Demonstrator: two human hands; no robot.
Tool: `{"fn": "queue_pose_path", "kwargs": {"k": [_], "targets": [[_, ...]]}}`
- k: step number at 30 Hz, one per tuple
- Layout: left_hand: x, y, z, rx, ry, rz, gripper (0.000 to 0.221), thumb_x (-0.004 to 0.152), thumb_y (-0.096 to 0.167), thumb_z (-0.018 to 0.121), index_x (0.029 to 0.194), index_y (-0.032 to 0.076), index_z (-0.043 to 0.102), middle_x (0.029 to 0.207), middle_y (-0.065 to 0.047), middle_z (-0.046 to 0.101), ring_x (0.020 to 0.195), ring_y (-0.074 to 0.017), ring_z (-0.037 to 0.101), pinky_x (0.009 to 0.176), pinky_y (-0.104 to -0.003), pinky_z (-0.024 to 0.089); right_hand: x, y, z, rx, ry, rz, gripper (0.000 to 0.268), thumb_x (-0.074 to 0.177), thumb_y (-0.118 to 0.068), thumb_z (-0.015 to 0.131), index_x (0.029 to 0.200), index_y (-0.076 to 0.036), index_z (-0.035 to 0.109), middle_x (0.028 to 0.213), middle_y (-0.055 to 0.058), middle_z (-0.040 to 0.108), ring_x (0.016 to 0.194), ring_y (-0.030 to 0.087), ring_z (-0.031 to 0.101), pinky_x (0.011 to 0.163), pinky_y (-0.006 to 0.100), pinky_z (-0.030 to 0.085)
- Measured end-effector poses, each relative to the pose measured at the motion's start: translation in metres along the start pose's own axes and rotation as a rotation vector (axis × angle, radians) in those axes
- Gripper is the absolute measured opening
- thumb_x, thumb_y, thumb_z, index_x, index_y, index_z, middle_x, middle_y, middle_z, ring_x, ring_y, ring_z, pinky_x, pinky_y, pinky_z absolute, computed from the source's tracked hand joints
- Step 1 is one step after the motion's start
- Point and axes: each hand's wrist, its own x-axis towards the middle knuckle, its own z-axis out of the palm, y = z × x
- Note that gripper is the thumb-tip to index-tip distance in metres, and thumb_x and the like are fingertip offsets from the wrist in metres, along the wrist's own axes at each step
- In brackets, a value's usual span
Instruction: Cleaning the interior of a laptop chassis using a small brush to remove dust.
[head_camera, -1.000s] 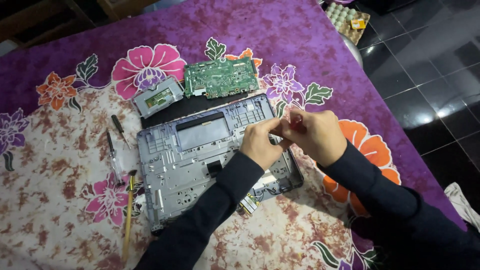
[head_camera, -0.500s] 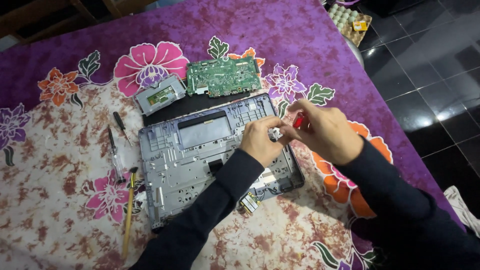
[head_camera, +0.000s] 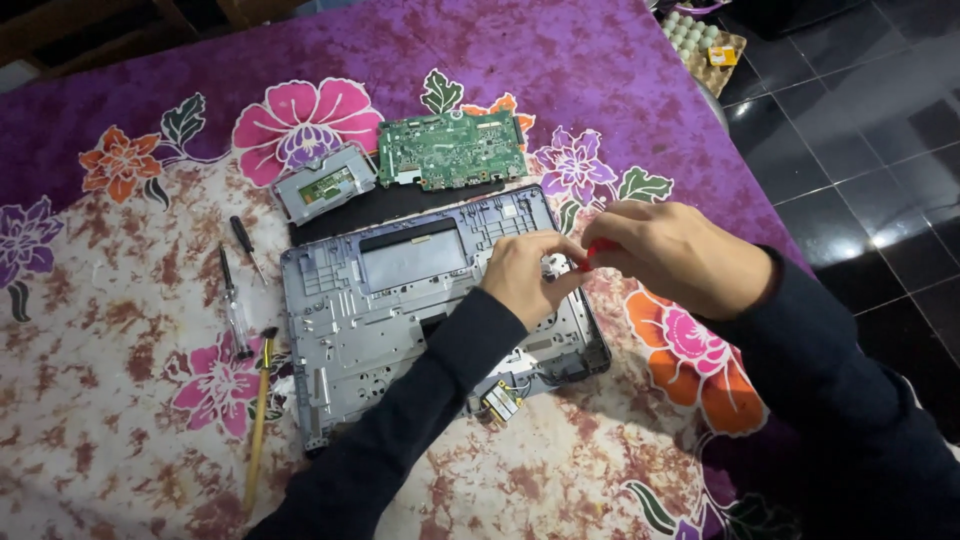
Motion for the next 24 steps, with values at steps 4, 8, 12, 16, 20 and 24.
{"fn": "queue_pose_path", "kwargs": {"k": [4,8,12,16,20,24], "targets": [[0.004,0.006,0.001,-0.03,0.03,0.062,0.033,0.08,0.042,0.083,0.098,0.017,0.071,0.091,-0.001,0.076,0.088,-0.0224,0.075,0.08,-0.036,0.061,-0.003,-0.003,0.007,-0.078,0.027,0.066,0.017,0.097,-0.019,0.067,0.111,-0.009,0.066,0.08,0.008,0.066,0.069,0.03,0.074,0.059,0.042,0.059],[0.008,0.02,0.004,-0.084,0.135,0.107,0.028,0.079,0.025,0.088,0.095,0.016,0.067,0.08,0.001,0.072,0.075,-0.0184,0.075,0.072,-0.029,0.062,-0.006,-0.004,0.015,-0.178,0.02,0.127,0.022,0.096,-0.02,0.068,0.114,-0.009,0.065,0.081,0.01,0.067,0.072,0.036,0.073,0.06,0.048,0.058],[0.009,0.007,0.008,-0.028,0.153,0.174,0.025,0.079,0.02,0.087,0.094,0.017,0.067,0.079,0.001,0.075,0.077,-0.0176,0.076,0.074,-0.029,0.059,-0.01,-0.001,0.025,-0.265,0.066,0.283,0.023,0.097,-0.033,0.067,0.109,-0.013,0.065,0.079,0.01,0.068,0.075,0.04,0.073,0.065,0.054,0.06],[0.01,0.002,0.009,-0.029,0.08,0.192,0.016,0.083,0.021,0.083,0.091,0.023,0.069,0.08,0.008,0.075,0.078,-0.0128,0.076,0.076,-0.026,0.058,-0.011,-0.009,0.025,-0.31,0.084,0.318,0.027,0.1,-0.037,0.065,0.1,-0.01,0.063,0.079,0.012,0.068,0.074,0.043,0.072,0.064,0.055,0.059],[0.013,-0.001,0.008,-0.075,0.025,0.205,0.014,0.086,0.021,0.082,0.093,0.021,0.069,0.081,0.006,0.075,0.082,-0.0141,0.076,0.078,-0.027,0.058,-0.013,-0.008,0.028,-0.433,0.063,0.397,0.037,0.101,-0.05,0.06,0.099,-0.012,0.06,0.079,0.01,0.068,0.072,0.044,0.073,0.067,0.056,0.059],[0.015,-0.014,0.008,-0.066,-0.019,0.243,0.017,0.086,0.017,0.082,0.1,0.016,0.071,0.084,-0.002,0.077,0.086,-0.0233,0.076,0.082,-0.033,0.059,-0.01,-0.015,0.033,-0.647,0.003,0.462,0.037,0.103,-0.049,0.054,0.095,-0.013,0.054,0.076,0.007,0.069,0.069,0.041,0.074,0.065,0.054,0.059]]}}
